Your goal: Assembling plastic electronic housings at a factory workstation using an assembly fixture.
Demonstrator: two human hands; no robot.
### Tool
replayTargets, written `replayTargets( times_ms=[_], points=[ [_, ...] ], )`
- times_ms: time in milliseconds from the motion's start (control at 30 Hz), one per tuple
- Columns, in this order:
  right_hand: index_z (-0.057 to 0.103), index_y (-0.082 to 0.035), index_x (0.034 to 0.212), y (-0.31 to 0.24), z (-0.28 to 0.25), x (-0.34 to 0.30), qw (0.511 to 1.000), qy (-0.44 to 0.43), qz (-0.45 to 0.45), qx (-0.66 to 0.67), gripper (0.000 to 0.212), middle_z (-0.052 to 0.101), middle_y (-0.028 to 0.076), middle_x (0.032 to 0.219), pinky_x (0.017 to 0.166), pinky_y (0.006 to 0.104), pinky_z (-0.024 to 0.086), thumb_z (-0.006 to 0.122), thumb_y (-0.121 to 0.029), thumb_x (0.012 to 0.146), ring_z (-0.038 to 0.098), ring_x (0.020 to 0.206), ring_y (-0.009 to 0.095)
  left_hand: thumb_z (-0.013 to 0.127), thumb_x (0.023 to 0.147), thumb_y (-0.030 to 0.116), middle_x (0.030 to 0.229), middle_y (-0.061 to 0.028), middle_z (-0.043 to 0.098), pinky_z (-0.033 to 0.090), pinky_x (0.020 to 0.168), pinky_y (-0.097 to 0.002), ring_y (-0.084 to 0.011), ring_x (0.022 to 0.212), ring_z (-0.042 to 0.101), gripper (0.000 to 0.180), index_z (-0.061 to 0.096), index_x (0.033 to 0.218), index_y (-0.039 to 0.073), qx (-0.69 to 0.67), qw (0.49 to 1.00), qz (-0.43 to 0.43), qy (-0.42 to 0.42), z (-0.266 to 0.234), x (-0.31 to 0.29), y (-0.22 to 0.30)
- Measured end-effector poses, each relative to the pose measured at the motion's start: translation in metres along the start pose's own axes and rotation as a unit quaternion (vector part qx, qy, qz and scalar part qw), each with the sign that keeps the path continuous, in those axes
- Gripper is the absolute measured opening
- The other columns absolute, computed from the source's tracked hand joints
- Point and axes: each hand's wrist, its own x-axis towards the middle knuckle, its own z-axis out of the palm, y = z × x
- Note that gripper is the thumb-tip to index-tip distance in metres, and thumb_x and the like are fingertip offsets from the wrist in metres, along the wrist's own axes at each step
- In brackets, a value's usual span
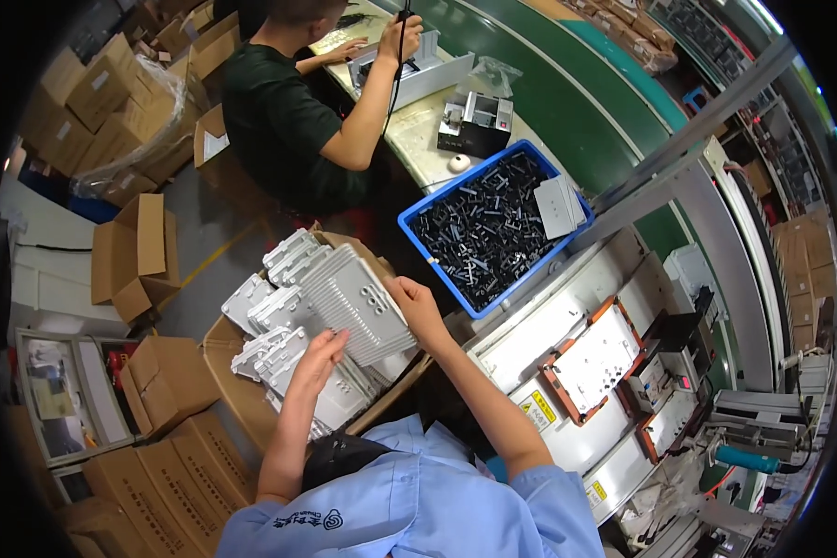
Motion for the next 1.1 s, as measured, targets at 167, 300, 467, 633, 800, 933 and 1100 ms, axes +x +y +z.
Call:
replayTargets(
  times_ms=[167, 300, 467, 633, 800, 933, 1100],
  points=[
    [0.066, -0.004, 0.097, 0.008, -0.065, 0.061, 0.81, 0.249, -0.229, -0.478, 0.017, 0.067, 0.016, 0.09, 0.075, 0.0399, 0.05, 0.061, -0.018, 0.09, 0.064, 0.082, 0.033, 0.061, 0.092, 0.015, 0.112, -0.0092, 0.063, 0.048, 0.084, -0.0261, -0.0142, 0.099, 0.06, 0.033, 0.056, 0.12, -0.002, -0.193, 0.976, 0.095, 0.03, -0.001, 0.017, -0.007],
    [0.06, -0.005, 0.105, 0.04, -0.125, 0.099, 0.745, 0.282, -0.121, -0.592, 0.025, 0.062, 0.017, 0.1, 0.079, 0.0458, 0.049, 0.064, -0.021, 0.086, 0.059, 0.095, 0.038, 0.06, 0.091, 0.011, 0.114, -0.0111, 0.061, 0.049, 0.086, -0.0288, -0.016, 0.099, 0.06, 0.034, 0.052, 0.122, -0.002, -0.212, 0.975, 0.068, 0.018, -0.011, 0.022, -0.01],
    [0.058, -0.005, 0.098, 0.045, -0.128, 0.111, 0.755, 0.191, -0.103, -0.619, 0.023, 0.06, 0.016, 0.094, 0.081, 0.0454, 0.049, 0.067, -0.021, 0.084, 0.058, 0.094, 0.036, 0.059, 0.087, 0.002, 0.117, -0.0131, 0.059, 0.049, 0.091, -0.0313, -0.0203, 0.105, 0.06, 0.044, 0.046, 0.129, 0.0, -0.244, 0.968, 0.047, 0.022, -0.009, 0.019, 0.009],
    [0.06, -0.003, 0.087, 0.037, -0.133, 0.111, 0.757, 0.294, -0.178, -0.555, 0.02, 0.063, 0.015, 0.082, 0.07, 0.041, 0.049, 0.07, -0.019, 0.082, 0.062, 0.079, 0.032, 0.059, 0.085, -0.001, 0.121, -0.0126, 0.057, 0.047, 0.095, -0.0334, -0.0218, 0.111, 0.057, 0.051, 0.042, 0.133, 0.002, -0.288, 0.956, 0.052, 0.021, -0.011, 0.034, 0.017],
    [0.054, 0.002, 0.082, 0.006, -0.115, 0.098, 0.818, 0.349, -0.176, -0.422, 0.018, 0.066, 0.015, 0.075, 0.064, 0.0321, 0.051, 0.067, -0.01, 0.084, 0.067, 0.068, 0.023, 0.06, 0.085, -0.003, 0.122, -0.0118, 0.057, 0.044, 0.097, -0.0317, -0.0194, 0.112, 0.056, 0.052, 0.041, 0.133, 0.002, -0.206, 0.97, 0.128, 0.013, -0.001, 0.05, 0.03],
    [0.054, 0.001, 0.092, -0.03, -0.071, 0.054, 0.887, 0.283, -0.175, -0.322, 0.019, 0.066, 0.013, 0.077, 0.063, 0.0318, 0.05, 0.066, -0.012, 0.086, 0.064, 0.065, 0.019, 0.061, 0.085, -0.002, 0.124, -0.0118, 0.055, 0.039, 0.1, -0.0312, -0.0196, 0.115, 0.052, 0.052, 0.04, 0.133, 0.001, -0.157, 0.974, 0.162, 0.016, 0.016, 0.054, 0.048],
    [0.058, 0.002, 0.098, -0.053, -0.026, -0.004, 0.896, 0.151, -0.151, -0.389, 0.016, 0.067, 0.014, 0.083, 0.065, 0.0294, 0.052, 0.062, -0.013, 0.091, 0.067, 0.071, 0.018, 0.062, 0.085, -0.001, 0.122, -0.0108, 0.056, 0.039, 0.1, -0.0302, -0.0176, 0.114, 0.053, 0.049, 0.043, 0.13, 0.002, -0.123, 0.975, 0.182, -0.014, 0.029, 0.059, 0.057]
  ],
)
